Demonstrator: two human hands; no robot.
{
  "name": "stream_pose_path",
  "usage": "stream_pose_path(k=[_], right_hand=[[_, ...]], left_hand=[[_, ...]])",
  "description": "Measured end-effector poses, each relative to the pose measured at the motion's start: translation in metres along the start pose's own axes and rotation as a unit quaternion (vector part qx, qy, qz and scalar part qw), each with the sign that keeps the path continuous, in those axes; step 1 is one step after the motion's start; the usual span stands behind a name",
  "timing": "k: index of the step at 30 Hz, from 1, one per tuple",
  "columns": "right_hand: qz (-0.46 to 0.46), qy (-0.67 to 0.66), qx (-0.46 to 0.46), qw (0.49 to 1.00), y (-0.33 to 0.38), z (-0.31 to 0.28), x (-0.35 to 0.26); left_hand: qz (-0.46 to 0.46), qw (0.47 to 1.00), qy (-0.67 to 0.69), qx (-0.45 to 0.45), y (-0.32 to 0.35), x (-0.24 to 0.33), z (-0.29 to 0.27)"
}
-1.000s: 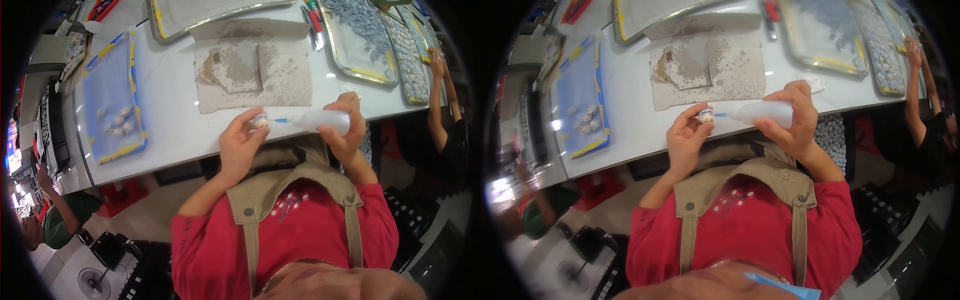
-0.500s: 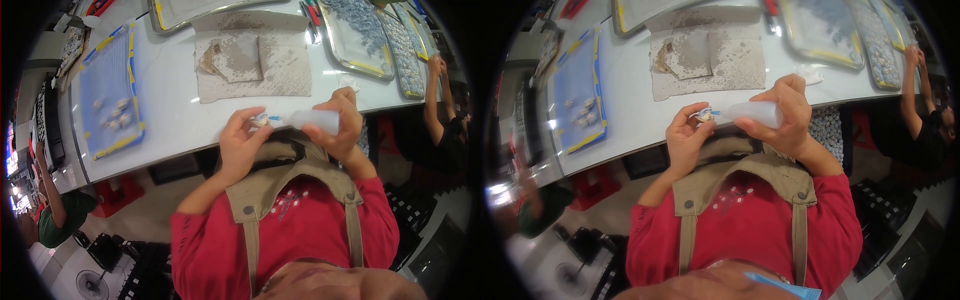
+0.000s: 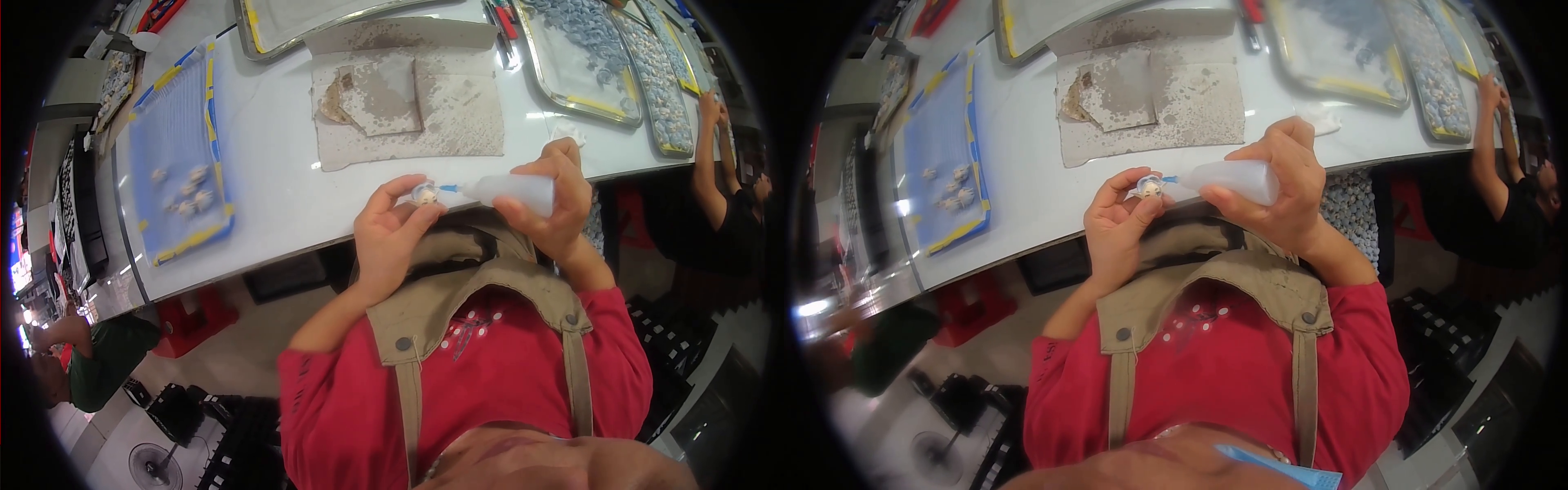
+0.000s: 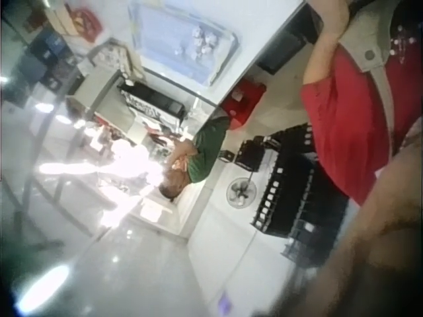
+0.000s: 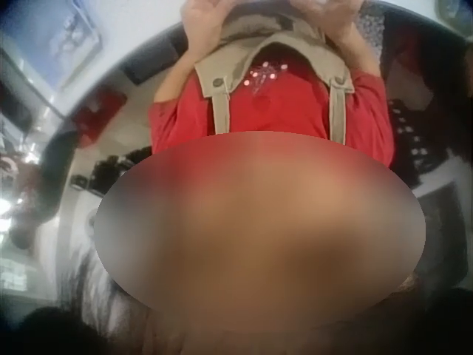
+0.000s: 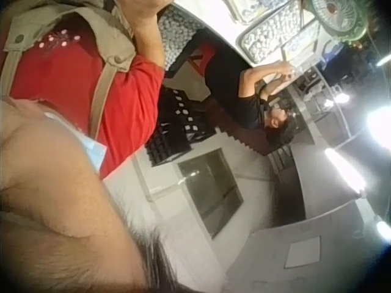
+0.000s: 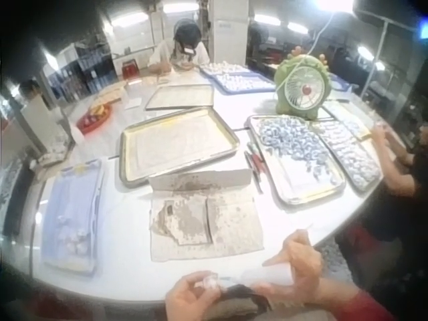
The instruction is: The person applies glue from a glue bottle to small plastic components and then assembles them by hand.
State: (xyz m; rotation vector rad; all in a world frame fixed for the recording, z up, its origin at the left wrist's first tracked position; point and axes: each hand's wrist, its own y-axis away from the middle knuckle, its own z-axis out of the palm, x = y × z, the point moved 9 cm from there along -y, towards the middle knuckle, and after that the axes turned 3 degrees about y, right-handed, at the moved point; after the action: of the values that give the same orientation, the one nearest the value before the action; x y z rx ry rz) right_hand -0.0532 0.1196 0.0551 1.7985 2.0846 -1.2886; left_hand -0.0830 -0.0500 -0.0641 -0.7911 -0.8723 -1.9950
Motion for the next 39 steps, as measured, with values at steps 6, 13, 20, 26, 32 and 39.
stream_pose_path(k=[6, 13, 20, 26, 32, 39], right_hand=[[0.01, -0.026, 0.007, 1.0, 0.0, 0.002, 0.013], [0.215, -0.128, 0.069, 0.966, -0.012, 0.053, 0.09], [0.182, -0.009, 0.053, 0.982, -0.03, 0.044, 0.134], [0.165, 0.222, 0.132, 0.952, -0.074, -0.05, 0.227], [0.185, 0.482, 0.025, 0.856, -0.089, -0.052, 0.274], [0.193, 0.469, -0.001, 0.862, -0.076, -0.051, 0.278]], left_hand=[[0.008, 1.0, -0.001, 0.008, -0.003, 0.0, -0.005], [-0.042, 0.996, 0.07, 0.019, -0.008, -0.006, -0.014], [-0.051, 0.951, 0.239, -0.187, -0.012, 0.025, 0.007], [-0.07, 0.962, 0.211, -0.157, -0.025, 0.015, 0.01], [-0.102, 0.968, 0.175, -0.146, -0.027, -0.001, 0.022], [-0.143, 0.976, 0.115, -0.114, -0.024, -0.018, 0.032]])
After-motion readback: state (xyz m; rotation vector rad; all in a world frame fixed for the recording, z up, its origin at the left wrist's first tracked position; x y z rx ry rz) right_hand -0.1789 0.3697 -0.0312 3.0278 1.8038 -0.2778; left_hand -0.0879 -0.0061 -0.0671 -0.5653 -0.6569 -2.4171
